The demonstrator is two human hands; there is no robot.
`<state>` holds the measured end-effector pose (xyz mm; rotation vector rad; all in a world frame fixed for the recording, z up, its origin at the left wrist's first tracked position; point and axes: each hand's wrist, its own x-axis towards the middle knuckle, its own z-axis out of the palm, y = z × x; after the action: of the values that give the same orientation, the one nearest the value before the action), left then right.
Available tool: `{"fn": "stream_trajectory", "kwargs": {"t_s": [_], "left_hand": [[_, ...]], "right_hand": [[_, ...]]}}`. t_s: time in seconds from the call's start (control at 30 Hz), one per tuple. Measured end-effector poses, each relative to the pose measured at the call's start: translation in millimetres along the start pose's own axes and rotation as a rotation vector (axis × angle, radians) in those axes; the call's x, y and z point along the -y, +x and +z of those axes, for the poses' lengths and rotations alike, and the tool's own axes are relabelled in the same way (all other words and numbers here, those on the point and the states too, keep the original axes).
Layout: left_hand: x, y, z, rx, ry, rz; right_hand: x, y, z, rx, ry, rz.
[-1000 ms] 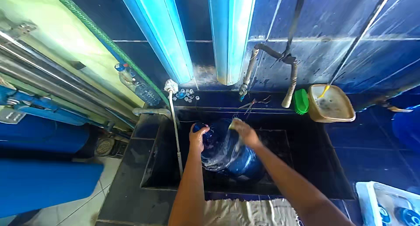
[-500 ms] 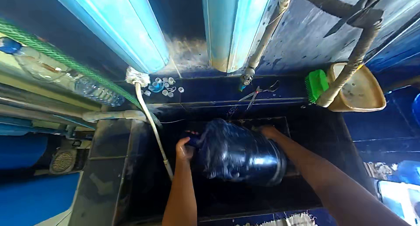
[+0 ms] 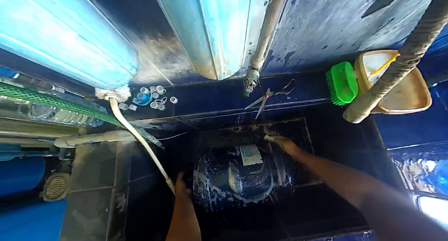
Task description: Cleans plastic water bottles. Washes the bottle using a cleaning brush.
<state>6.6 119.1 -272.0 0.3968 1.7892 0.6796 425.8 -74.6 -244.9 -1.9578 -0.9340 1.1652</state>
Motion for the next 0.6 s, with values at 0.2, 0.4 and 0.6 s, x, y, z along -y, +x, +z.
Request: {"fn": "stream_trajectory", "kwargs": {"t_s": [0.2,0.4,0.6], "left_hand": [[-11,-4,-7,0.107,-0.065,0.092],[-105,-110,49,0.774,-0.19,0.636],[-118,-253,129,1.513,0.489,0.766]], "right_hand": [[-5,-110,57,0.063,0.108,0.677],[28,-113,11,-0.384,0.577,0.683],[102,-87,-6,-0.286,0.701,0.281]]}}
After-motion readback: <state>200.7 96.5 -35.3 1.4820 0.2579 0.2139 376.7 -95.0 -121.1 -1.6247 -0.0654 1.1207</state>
